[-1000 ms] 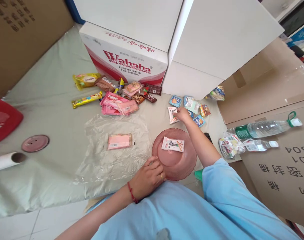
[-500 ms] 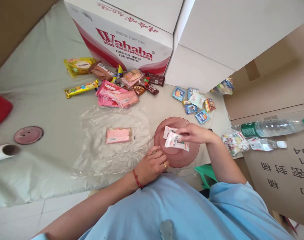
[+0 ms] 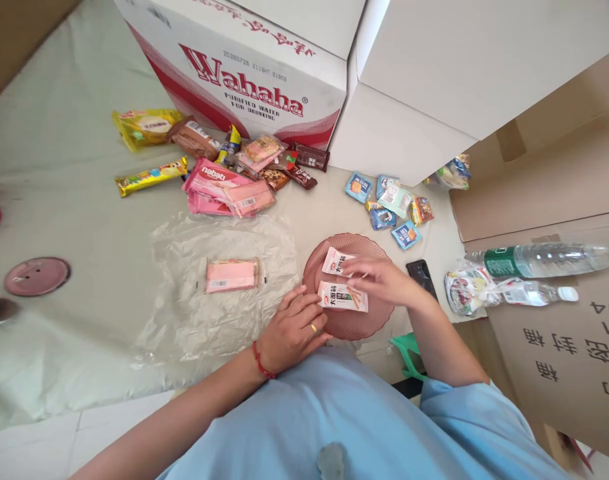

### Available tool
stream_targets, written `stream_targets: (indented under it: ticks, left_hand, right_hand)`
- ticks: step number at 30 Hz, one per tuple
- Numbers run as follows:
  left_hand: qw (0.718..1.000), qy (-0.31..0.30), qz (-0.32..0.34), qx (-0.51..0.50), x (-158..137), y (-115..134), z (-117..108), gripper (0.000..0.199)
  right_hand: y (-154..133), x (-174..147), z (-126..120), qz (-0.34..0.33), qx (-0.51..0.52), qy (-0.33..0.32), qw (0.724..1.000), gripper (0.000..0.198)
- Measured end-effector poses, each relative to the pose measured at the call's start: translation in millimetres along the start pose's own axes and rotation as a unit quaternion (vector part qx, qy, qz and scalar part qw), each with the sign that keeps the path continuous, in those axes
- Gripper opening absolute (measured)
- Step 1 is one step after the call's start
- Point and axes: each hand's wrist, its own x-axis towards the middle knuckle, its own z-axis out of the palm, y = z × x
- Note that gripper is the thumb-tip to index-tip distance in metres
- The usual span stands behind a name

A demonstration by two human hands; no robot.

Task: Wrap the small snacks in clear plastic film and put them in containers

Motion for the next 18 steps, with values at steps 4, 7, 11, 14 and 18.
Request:
stream_targets:
  ticks: [4,7,11,14,18]
  left_hand:
    - [1.000,0.005,-0.002,-0.002,0.6,1.0,1.3,0.014]
    - [1.000,0.007,-0.003,-0.003,0.1,2.1,0.8,0.012]
    - [1.000,0.011,0.001,0.006,-2.6,2.4,0.8,0.013]
    - [1.000,0.008,0.003,0.006,-5.1,1.2,1.7,0.013]
    - [1.000,-0.005,-0.001,-0.002,-5.8,0.9,1.8,0.011]
  right_hand:
    - [28.3,48.8,-57.6,0.147,-0.077,0.201,0.965,0.029]
    - [54.6,108.0,-86.8,0.268,-0.198,0.228,0.915,0.035]
    - [71.4,177.0,-95.8,0.379,-0.237,0.223,0.866,0.038]
    - [71.6,200.7,-92.7,0.409,-0.190,0.226,0.863,0.037]
    - [63.1,201.2,-83.0,0.371,-0.115,0.283,0.877,0.035]
